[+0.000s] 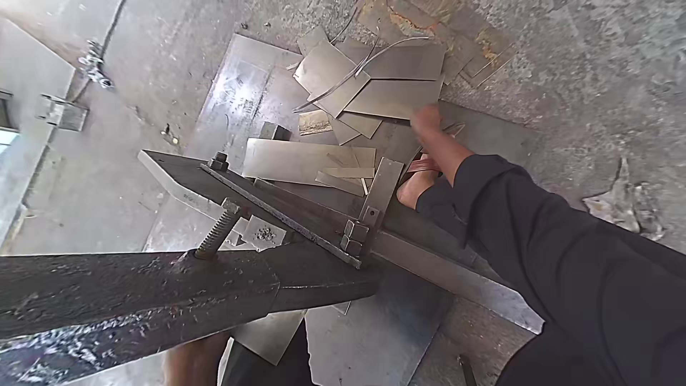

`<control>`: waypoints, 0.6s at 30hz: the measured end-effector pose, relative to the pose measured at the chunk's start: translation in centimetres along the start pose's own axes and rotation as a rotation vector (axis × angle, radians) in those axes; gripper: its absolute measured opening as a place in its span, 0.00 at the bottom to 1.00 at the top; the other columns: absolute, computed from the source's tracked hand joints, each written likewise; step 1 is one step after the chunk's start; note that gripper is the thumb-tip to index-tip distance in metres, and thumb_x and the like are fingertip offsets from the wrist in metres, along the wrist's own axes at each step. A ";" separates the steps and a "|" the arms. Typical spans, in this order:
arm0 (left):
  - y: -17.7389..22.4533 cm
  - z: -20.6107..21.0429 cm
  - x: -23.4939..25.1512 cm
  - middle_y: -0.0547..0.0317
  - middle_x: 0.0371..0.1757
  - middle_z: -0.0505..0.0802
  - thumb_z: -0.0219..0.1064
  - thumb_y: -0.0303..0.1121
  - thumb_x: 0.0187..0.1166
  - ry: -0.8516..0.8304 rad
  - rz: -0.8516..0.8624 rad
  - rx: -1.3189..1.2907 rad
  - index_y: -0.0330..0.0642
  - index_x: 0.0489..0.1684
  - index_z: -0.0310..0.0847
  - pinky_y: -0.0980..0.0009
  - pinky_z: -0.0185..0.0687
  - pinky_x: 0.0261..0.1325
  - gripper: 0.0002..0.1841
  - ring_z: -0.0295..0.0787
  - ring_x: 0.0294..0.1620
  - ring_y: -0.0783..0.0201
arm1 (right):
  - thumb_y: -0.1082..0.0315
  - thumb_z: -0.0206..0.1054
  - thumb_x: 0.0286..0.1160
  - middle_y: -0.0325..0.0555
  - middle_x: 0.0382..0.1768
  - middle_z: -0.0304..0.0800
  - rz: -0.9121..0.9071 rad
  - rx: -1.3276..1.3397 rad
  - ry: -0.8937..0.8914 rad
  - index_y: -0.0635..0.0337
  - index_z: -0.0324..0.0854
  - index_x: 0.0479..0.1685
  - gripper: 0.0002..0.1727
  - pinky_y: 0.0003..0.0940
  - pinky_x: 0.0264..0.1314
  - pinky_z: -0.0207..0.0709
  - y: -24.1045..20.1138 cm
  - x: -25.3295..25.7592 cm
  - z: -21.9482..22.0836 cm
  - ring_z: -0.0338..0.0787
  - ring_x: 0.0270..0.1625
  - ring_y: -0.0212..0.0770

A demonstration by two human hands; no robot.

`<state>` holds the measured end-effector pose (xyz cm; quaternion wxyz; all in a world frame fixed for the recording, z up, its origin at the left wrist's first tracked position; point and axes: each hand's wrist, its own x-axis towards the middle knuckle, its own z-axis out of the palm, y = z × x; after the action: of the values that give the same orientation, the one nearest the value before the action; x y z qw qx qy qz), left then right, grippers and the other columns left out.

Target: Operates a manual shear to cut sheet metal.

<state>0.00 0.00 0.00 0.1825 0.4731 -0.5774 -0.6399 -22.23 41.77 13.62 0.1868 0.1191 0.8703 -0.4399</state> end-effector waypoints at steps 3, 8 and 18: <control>-0.2 -0.1 1.1 0.56 0.47 0.89 0.52 0.39 0.92 0.115 -0.010 -0.043 0.44 0.60 0.75 0.54 0.89 0.51 0.12 0.90 0.47 0.62 | 0.71 0.51 0.91 0.72 0.82 0.70 -0.108 -0.219 -0.063 0.80 0.65 0.81 0.25 0.45 0.86 0.67 6.4 8.0 6.4 0.70 0.87 0.59; -0.5 -0.6 0.8 0.53 0.51 0.89 0.50 0.37 0.91 0.058 -0.010 -0.095 0.42 0.62 0.73 0.51 0.88 0.56 0.13 0.90 0.52 0.59 | 0.44 0.75 0.73 0.64 0.86 0.66 -0.292 -0.497 -0.246 0.63 0.60 0.90 0.50 0.68 0.78 0.69 15.9 22.9 22.2 0.69 0.86 0.65; -0.7 -0.2 0.2 0.52 0.43 0.89 0.55 0.27 0.85 0.051 -0.003 -0.107 0.40 0.51 0.73 0.54 0.90 0.50 0.05 0.89 0.45 0.59 | 0.54 0.87 0.58 0.69 0.67 0.83 -0.167 -0.312 -0.369 0.68 0.84 0.63 0.35 0.70 0.68 0.76 13.6 24.6 22.0 0.82 0.72 0.66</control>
<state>0.24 -0.08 -0.70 0.2214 0.4794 -0.5368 -0.6580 -34.49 32.90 -18.69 0.3215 -0.0655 0.8856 -0.3286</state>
